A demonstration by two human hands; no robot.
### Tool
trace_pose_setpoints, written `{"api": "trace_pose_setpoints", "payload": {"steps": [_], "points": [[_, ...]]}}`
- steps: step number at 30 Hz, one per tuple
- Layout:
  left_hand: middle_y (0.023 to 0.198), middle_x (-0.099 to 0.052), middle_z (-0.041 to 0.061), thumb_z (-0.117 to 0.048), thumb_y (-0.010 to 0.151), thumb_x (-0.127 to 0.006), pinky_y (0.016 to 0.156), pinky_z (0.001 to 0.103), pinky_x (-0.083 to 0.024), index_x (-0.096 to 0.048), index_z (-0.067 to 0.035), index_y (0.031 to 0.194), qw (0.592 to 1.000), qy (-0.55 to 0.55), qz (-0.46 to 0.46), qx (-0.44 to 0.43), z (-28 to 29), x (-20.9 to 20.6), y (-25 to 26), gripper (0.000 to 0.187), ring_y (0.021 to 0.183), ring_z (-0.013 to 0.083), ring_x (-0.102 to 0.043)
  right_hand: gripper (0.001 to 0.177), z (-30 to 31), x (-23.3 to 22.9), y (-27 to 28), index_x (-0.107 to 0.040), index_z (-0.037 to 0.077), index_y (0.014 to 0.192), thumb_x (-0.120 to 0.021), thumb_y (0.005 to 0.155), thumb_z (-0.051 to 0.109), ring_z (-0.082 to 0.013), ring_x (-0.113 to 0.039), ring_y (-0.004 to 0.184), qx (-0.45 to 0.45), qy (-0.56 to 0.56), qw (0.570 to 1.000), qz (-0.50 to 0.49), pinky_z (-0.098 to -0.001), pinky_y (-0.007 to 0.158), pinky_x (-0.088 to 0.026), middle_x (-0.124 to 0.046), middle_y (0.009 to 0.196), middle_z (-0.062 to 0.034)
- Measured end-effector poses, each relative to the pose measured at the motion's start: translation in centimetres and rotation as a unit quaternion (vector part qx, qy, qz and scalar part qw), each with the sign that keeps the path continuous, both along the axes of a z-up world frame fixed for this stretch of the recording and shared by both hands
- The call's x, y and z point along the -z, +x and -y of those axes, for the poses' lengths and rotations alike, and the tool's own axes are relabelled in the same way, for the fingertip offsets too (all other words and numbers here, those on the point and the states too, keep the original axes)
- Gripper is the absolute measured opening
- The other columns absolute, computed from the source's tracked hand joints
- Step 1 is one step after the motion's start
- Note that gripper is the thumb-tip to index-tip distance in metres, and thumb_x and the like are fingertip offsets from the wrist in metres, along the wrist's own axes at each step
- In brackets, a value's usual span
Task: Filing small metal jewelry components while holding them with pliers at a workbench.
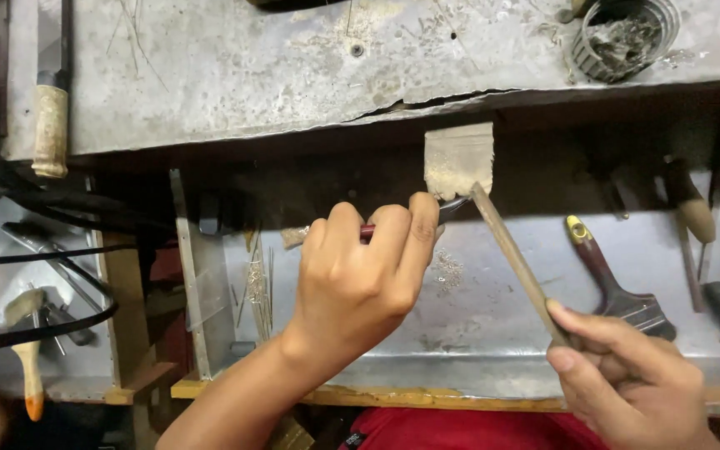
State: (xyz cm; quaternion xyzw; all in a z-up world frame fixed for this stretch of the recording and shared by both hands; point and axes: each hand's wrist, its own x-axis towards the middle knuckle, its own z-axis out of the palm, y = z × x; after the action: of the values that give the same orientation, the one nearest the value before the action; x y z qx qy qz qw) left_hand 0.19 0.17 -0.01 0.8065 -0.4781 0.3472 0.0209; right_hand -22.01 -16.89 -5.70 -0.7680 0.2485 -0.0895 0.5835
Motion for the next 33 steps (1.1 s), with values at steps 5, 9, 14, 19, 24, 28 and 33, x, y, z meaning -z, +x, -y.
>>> {"api": "trace_pose_setpoints", "payload": {"steps": [5,9,14,19,24,28,33], "points": [[0.076,-0.029,0.001,-0.006,0.103,-0.061,0.053,0.028,-0.018,-0.067,-0.013,0.090,1.000,-0.004,0.024,0.005,0.0,0.4,0.0,0.016,0.061,0.0148,-0.021,0.040,0.4,-1.7,4.5,-0.068,-0.007,0.124,-0.071,0.085,0.006,-0.0101,-0.060,0.055,-0.067,-0.183,0.977,0.083,-0.0229,0.056,-0.049,-0.066,0.069,-0.0085],[0.075,-0.033,0.001,-0.020,0.108,-0.065,0.051,0.027,-0.021,-0.069,-0.013,0.091,0.999,-0.012,0.043,0.003,0.1,0.3,-0.1,0.018,0.059,0.0148,-0.024,0.037,2.0,-3.7,7.2,-0.072,0.002,0.124,-0.075,0.088,0.009,-0.0122,-0.052,0.054,-0.161,-0.253,0.945,0.127,-0.0258,0.059,-0.046,-0.068,0.075,-0.0039],[0.076,-0.029,0.001,-0.005,0.101,-0.065,0.054,0.028,-0.016,-0.064,-0.013,0.087,0.999,-0.025,0.031,0.001,0.1,0.7,0.0,0.016,0.061,0.0150,-0.020,0.041,1.1,-1.2,2.6,-0.066,-0.008,0.125,-0.070,0.084,0.000,-0.0084,-0.046,0.034,-0.007,-0.082,0.995,0.059,-0.0198,0.034,-0.041,-0.056,0.048,-0.0068],[0.076,-0.030,0.002,-0.004,0.102,-0.062,0.053,0.028,-0.017,-0.066,-0.012,0.089,1.000,-0.018,0.016,0.008,0.2,0.7,0.2,0.016,0.062,0.0151,-0.020,0.045,0.6,-0.3,2.3,-0.065,-0.007,0.123,-0.072,0.081,0.004,-0.0050,-0.045,0.032,-0.039,-0.134,0.988,0.059,-0.0194,0.035,-0.038,-0.056,0.043,-0.0015],[0.075,-0.031,0.000,-0.012,0.106,-0.063,0.051,0.029,-0.021,-0.067,-0.012,0.093,1.000,-0.014,0.008,-0.002,0.1,0.4,-0.3,0.014,0.060,0.0154,-0.024,0.039,2.4,-2.5,7.3,-0.069,0.004,0.129,-0.074,0.092,0.015,-0.0128,-0.066,0.068,-0.184,-0.318,0.918,0.147,-0.0273,0.070,-0.053,-0.077,0.098,-0.0050],[0.071,-0.028,0.000,-0.009,0.106,-0.061,0.051,0.029,-0.019,-0.068,-0.012,0.095,1.000,-0.028,-0.003,-0.007,0.1,0.6,-0.6,0.013,0.060,0.0158,-0.025,0.041,1.6,-2.6,8.3,-0.062,-0.010,0.132,-0.068,0.092,0.001,-0.0091,-0.056,0.040,-0.059,-0.092,0.985,0.134,-0.0183,0.038,-0.042,-0.063,0.067,-0.0108],[0.076,-0.028,0.002,-0.006,0.102,-0.063,0.053,0.029,-0.017,-0.066,-0.013,0.088,0.999,-0.040,0.018,-0.001,0.1,0.8,-0.3,0.016,0.062,0.0161,-0.019,0.046,0.5,0.0,3.5,-0.054,-0.005,0.137,-0.057,0.091,-0.002,-0.0115,-0.040,0.033,-0.042,0.171,0.978,0.108,-0.0210,0.026,-0.035,-0.048,0.057,-0.0100]]}}
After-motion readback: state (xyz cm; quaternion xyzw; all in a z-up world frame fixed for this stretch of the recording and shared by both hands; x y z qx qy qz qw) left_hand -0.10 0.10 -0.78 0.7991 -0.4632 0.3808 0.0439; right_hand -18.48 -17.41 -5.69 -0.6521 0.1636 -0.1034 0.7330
